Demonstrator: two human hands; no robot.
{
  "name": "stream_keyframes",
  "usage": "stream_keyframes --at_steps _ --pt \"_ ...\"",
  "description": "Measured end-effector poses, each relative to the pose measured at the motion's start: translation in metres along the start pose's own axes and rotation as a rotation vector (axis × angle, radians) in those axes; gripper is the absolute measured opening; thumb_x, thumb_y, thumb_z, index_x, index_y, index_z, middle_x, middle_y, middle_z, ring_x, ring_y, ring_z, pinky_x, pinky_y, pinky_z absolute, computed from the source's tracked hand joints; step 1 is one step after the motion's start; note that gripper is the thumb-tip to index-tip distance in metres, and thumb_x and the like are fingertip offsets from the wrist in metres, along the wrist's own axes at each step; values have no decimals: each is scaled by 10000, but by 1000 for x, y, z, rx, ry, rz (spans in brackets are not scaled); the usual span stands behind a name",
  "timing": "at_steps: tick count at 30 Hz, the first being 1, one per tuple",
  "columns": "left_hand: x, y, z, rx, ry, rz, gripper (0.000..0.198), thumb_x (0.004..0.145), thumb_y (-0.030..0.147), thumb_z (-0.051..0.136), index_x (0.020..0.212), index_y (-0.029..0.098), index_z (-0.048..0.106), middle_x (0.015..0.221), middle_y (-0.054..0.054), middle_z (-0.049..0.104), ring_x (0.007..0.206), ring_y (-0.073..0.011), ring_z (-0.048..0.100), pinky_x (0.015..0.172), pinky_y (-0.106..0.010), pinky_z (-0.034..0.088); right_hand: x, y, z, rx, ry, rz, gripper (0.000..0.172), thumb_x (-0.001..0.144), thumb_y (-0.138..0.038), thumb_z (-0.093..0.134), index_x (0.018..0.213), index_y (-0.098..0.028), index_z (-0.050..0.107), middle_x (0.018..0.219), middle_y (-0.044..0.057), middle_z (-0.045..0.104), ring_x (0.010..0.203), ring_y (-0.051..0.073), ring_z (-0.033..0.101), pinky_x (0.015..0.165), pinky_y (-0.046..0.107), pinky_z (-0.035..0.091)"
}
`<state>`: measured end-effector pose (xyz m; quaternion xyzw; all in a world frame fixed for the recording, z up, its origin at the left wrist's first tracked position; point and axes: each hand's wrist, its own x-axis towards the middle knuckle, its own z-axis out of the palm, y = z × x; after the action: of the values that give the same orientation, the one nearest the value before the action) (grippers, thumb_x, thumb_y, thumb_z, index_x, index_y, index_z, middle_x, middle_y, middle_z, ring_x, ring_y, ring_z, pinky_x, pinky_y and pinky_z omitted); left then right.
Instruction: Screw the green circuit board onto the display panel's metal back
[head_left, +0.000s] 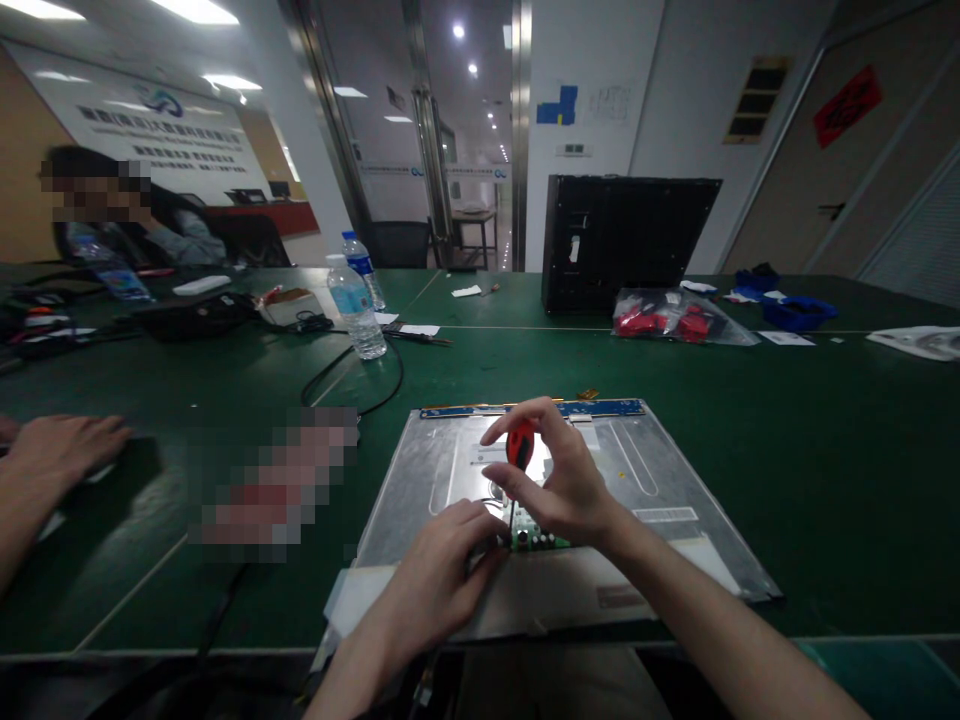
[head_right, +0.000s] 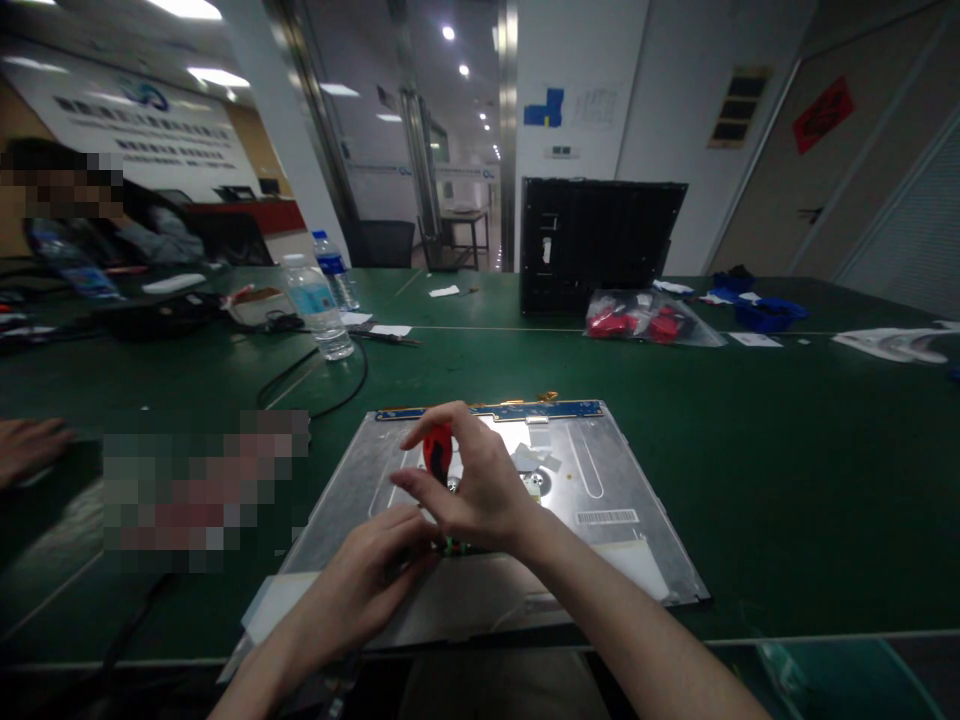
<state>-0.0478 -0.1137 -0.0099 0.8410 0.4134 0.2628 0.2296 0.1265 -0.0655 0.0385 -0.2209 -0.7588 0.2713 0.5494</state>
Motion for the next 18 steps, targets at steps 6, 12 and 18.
stream_keyframes --at_steps 6,12,18 --pt "0 -2 1 10 17 16 149 874 118 475 875 197 602 855 -39 641 836 -199 597 718 -297 448 -1 0 3 124 -17 72 307 872 -128 556 1039 -257 333 1074 65 695 706 131 608 673 301 508" --pt "1 0 0 18 7 4 136 897 153 476 837 194 591 850 -42 635 836 -199 592 709 -286 448 4 -5 -5 83 -58 -38 228 913 -141 503 1120 -223 551 1118 78 607 1063 189 577 906 366 486" --pt "1 1 -1 -17 -14 -1 154 895 136 483 921 203 619 945 -42 656 904 -207 595 757 -295 456 5 -2 -3 15 -8 -99 302 806 -245 740 1090 -245 638 947 25 579 887 174 591 815 337 518"
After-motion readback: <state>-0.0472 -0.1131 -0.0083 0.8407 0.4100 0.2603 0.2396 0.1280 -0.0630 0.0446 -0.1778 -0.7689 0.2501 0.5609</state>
